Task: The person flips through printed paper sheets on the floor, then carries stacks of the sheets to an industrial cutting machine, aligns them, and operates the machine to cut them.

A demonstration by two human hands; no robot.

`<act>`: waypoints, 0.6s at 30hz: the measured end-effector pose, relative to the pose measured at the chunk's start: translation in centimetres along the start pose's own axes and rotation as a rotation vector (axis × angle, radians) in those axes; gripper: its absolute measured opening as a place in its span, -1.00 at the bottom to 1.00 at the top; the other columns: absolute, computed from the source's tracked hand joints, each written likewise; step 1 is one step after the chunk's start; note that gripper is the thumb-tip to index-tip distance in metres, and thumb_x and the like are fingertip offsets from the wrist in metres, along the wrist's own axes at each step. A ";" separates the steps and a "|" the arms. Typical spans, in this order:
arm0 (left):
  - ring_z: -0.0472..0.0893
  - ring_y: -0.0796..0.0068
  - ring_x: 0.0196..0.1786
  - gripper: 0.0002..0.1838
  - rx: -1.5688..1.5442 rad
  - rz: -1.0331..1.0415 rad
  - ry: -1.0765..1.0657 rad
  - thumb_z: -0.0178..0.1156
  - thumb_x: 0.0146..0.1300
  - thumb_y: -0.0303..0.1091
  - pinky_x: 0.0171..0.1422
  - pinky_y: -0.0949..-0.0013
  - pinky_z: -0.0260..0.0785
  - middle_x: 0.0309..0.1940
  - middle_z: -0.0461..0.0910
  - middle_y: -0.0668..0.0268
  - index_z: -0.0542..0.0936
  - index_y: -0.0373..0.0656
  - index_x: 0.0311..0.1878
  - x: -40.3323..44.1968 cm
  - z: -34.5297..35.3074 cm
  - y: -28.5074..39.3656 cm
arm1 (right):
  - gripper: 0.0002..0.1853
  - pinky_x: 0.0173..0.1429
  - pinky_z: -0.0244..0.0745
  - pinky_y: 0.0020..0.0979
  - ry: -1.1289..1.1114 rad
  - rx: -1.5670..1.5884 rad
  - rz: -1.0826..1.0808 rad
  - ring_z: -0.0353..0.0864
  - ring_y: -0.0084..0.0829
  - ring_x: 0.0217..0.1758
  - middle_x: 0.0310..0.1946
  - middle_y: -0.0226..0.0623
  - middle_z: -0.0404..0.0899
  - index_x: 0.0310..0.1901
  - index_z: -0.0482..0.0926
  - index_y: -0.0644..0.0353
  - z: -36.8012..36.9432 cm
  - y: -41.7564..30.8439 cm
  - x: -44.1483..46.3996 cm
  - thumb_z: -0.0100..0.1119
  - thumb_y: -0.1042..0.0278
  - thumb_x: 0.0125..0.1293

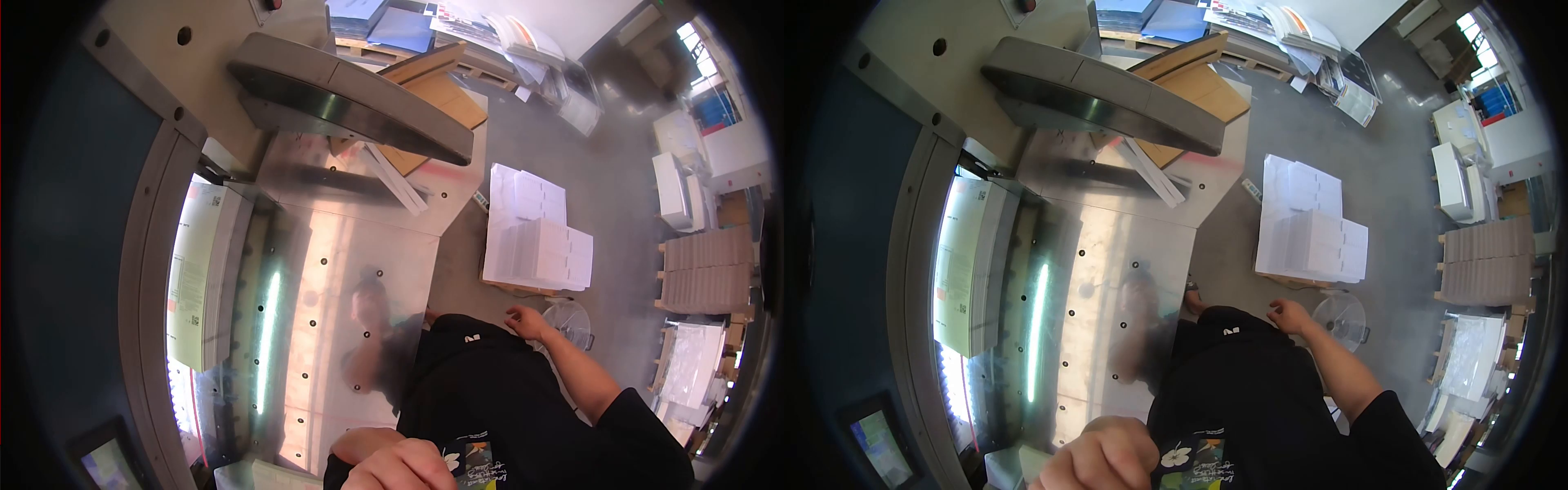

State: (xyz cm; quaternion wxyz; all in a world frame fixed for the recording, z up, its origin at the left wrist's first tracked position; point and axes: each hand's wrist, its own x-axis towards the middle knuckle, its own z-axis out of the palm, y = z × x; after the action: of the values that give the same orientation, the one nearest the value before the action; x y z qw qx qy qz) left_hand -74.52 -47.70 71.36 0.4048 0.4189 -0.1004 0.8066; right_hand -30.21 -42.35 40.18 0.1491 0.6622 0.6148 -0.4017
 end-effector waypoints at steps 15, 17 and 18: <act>0.75 0.26 -0.23 -0.84 -0.259 -0.194 -0.088 0.32 0.50 -0.35 -0.13 0.26 0.64 -0.01 0.64 0.17 0.53 -0.11 -0.01 0.0 -0.8 0.5 | -0.51 0.22 0.64 -0.15 -0.006 -0.001 0.018 0.79 -0.06 0.09 -0.02 -0.01 0.80 0.23 0.65 0.23 -0.2 -0.5 -0.3 0.37 0.10 0.40; 0.76 0.27 -0.22 -0.85 -0.311 -0.200 -0.084 0.31 0.51 -0.36 -0.13 0.23 0.65 -0.01 0.67 0.17 0.53 -0.11 0.00 0.2 -0.6 0.2 | -0.52 0.26 0.63 -0.14 -0.018 0.008 0.041 0.77 -0.04 0.13 0.02 -0.02 0.79 0.23 0.66 0.21 -0.2 -0.6 -0.3 0.37 0.10 0.40; 0.76 0.27 -0.21 -0.85 -0.329 -0.201 -0.083 0.31 0.51 -0.37 -0.13 0.22 0.66 -0.01 0.68 0.17 0.53 -0.10 0.00 0.1 -0.4 0.2 | -0.52 0.26 0.63 -0.14 -0.017 0.012 0.042 0.77 -0.03 0.13 0.01 -0.02 0.79 0.23 0.66 0.21 -0.3 -0.6 -0.3 0.38 0.09 0.39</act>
State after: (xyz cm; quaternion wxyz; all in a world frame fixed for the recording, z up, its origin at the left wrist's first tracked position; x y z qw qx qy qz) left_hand -74.90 -47.55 71.23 0.5419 0.3880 -0.2054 0.7167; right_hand -30.62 -42.17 40.76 0.1590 0.6723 0.5971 -0.4077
